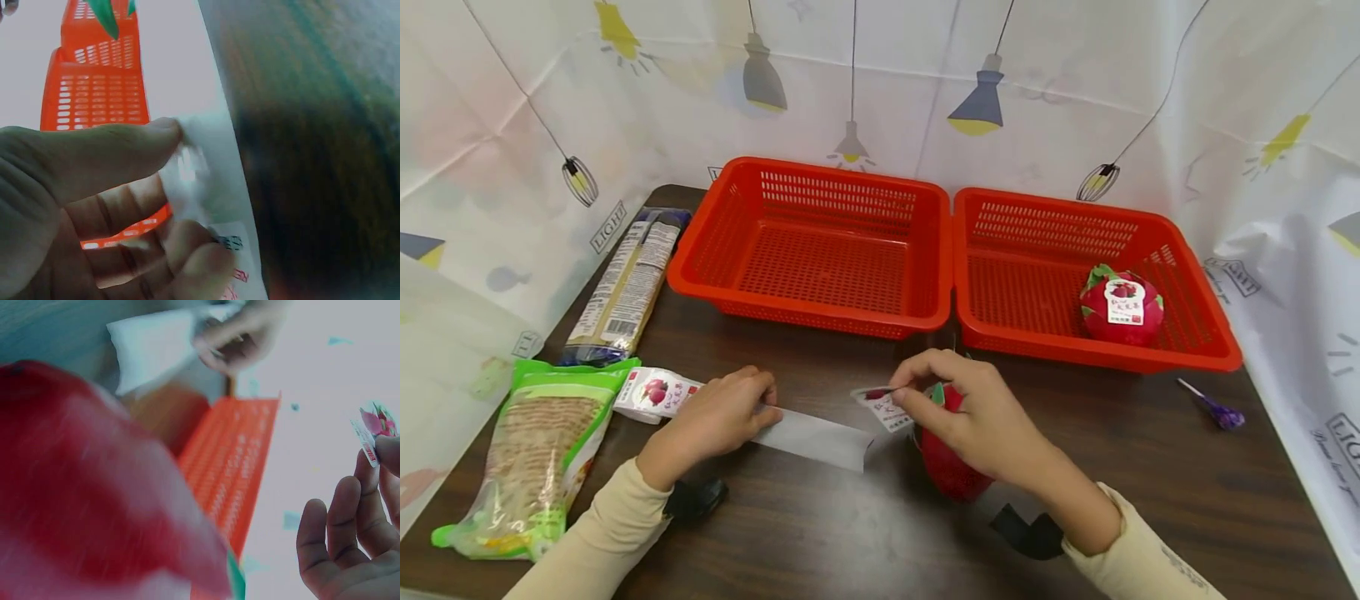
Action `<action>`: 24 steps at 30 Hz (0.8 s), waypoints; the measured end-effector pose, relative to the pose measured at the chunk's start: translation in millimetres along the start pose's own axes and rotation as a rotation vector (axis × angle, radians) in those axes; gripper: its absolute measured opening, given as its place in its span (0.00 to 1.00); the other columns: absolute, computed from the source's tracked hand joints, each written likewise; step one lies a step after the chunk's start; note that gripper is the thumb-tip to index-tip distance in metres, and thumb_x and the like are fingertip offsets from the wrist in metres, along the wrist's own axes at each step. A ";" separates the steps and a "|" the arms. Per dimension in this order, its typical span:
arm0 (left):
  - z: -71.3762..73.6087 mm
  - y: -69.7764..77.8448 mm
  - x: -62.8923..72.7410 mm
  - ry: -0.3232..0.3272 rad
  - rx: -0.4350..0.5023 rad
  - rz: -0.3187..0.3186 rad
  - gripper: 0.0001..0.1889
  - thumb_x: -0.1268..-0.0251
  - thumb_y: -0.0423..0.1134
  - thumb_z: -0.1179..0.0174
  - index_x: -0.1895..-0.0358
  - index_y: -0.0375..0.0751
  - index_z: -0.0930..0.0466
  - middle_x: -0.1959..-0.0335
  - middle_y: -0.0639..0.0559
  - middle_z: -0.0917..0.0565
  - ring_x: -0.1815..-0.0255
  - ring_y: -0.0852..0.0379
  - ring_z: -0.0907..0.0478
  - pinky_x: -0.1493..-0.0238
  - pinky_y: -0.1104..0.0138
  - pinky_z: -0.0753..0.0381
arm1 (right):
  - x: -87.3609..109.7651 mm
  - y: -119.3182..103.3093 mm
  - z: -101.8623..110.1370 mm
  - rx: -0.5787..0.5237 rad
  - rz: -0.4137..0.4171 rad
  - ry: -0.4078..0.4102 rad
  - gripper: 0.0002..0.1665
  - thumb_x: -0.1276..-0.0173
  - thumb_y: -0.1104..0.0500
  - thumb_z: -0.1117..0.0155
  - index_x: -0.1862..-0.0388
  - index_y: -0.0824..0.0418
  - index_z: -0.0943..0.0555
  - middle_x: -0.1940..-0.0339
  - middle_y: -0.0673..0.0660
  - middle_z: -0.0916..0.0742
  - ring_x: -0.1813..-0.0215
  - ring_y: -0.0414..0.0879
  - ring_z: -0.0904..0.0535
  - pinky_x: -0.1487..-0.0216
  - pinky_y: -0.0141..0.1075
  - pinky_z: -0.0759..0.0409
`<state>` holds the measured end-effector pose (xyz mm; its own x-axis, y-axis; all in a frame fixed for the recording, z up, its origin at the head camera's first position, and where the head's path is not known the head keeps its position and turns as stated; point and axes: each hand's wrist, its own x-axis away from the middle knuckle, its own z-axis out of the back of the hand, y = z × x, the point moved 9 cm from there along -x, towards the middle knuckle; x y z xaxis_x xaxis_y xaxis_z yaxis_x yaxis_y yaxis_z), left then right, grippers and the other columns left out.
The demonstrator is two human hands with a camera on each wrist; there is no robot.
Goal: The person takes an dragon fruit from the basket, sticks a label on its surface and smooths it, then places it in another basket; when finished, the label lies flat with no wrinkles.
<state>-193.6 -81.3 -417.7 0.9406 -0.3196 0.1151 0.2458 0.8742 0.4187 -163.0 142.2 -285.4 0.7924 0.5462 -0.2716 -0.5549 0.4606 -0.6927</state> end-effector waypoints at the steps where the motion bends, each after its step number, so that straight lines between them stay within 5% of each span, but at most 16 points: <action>1: -0.7 1.1 0.0 0.000 -0.010 0.000 0.10 0.37 0.43 0.29 0.68 0.46 0.22 0.69 0.50 0.22 0.71 0.50 0.21 0.70 0.58 0.23 | 5.8 3.0 9.3 -0.006 -0.038 0.032 0.16 0.33 0.71 0.33 0.55 0.50 0.18 0.65 0.43 0.16 0.64 0.36 0.22 0.65 0.30 0.21; 5: -1.6 3.0 0.5 0.013 -0.051 0.003 0.11 0.38 0.44 0.29 0.67 0.45 0.21 0.67 0.48 0.23 0.73 0.47 0.19 0.74 0.57 0.23 | 27.1 14.0 40.6 -0.052 -0.144 0.151 0.13 0.33 0.73 0.35 0.57 0.56 0.20 0.69 0.45 0.19 0.71 0.39 0.25 0.74 0.32 0.24; 11: 0.6 7.1 1.3 0.024 -0.055 -0.001 0.09 0.36 0.42 0.31 0.63 0.43 0.21 0.63 0.44 0.21 0.73 0.44 0.19 0.73 0.55 0.21 | 51.4 30.6 66.3 -0.078 -0.246 0.265 0.09 0.33 0.73 0.35 0.59 0.62 0.21 0.68 0.44 0.15 0.69 0.39 0.21 0.67 0.27 0.19; 17: -0.5 13.9 2.9 0.054 -0.062 -0.018 0.08 0.37 0.41 0.32 0.61 0.44 0.21 0.62 0.42 0.21 0.73 0.43 0.18 0.74 0.53 0.21 | 76.8 40.8 77.5 -0.037 -0.375 0.342 0.07 0.35 0.70 0.31 0.61 0.62 0.19 0.70 0.42 0.15 0.70 0.40 0.22 0.69 0.29 0.21; 24: 7.4 36.7 5.2 0.142 -0.122 -0.089 0.08 0.37 0.38 0.33 0.68 0.44 0.24 0.68 0.44 0.23 0.75 0.45 0.21 0.79 0.54 0.24 | 83.8 33.3 70.6 -0.060 -0.332 0.296 0.07 0.33 0.70 0.32 0.60 0.60 0.18 0.68 0.47 0.15 0.67 0.40 0.23 0.71 0.31 0.23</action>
<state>-181.5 -53.6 -395.1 0.9353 -0.3503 -0.0495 0.3479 0.8855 0.3078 -132.9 252.8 -284.0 0.9683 0.1479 -0.2011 -0.2493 0.5307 -0.8101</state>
